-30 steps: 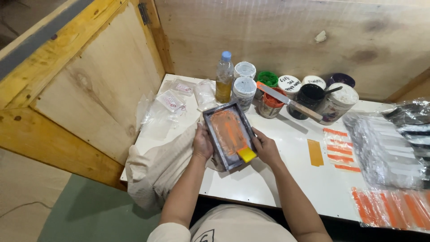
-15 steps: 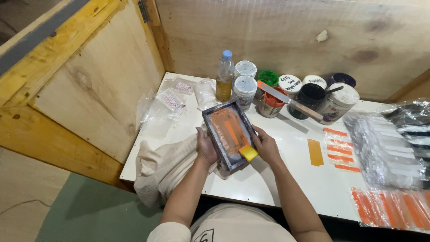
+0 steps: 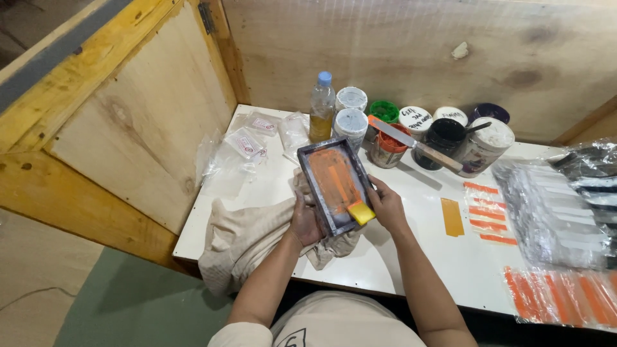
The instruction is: The person uses a yellow sponge to spread orange paint evenly across a rectangular tray. They then wipe the tray's edges and their hands with a cloth. The person places a clear plastic sheet over the tray and smooths it down, followed by using a metal spatula to scrape and level the paint surface.
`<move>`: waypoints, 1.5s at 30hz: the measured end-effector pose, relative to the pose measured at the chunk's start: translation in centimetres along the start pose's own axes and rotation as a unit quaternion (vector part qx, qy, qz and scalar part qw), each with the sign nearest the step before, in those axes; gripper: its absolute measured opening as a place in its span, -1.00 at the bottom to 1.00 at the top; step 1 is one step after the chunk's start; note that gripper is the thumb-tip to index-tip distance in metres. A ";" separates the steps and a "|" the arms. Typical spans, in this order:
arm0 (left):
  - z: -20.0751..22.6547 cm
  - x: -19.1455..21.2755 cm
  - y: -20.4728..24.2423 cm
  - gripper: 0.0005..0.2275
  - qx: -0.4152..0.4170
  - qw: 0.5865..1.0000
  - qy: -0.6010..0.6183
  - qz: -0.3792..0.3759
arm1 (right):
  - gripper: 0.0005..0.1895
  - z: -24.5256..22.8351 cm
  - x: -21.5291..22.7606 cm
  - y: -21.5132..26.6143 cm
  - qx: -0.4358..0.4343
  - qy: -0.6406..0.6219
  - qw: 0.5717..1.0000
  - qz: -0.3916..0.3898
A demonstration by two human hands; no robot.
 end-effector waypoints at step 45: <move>8.3 7.0 -7.6 0.05 -0.205 0.969 0.128 -0.059 | -0.55 3.0 2.8 2.1 -0.008 0.008 1.000 -0.012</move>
Point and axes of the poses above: each hand's wrist, its own y-axis away from the middle knuckle, its own x-axis out of the back of the hand, z = x × y, the point moved 10 cm from there along -y, towards the middle knuckle, and after that the axes turned 5 degrees about y, right-handed, at the moved point
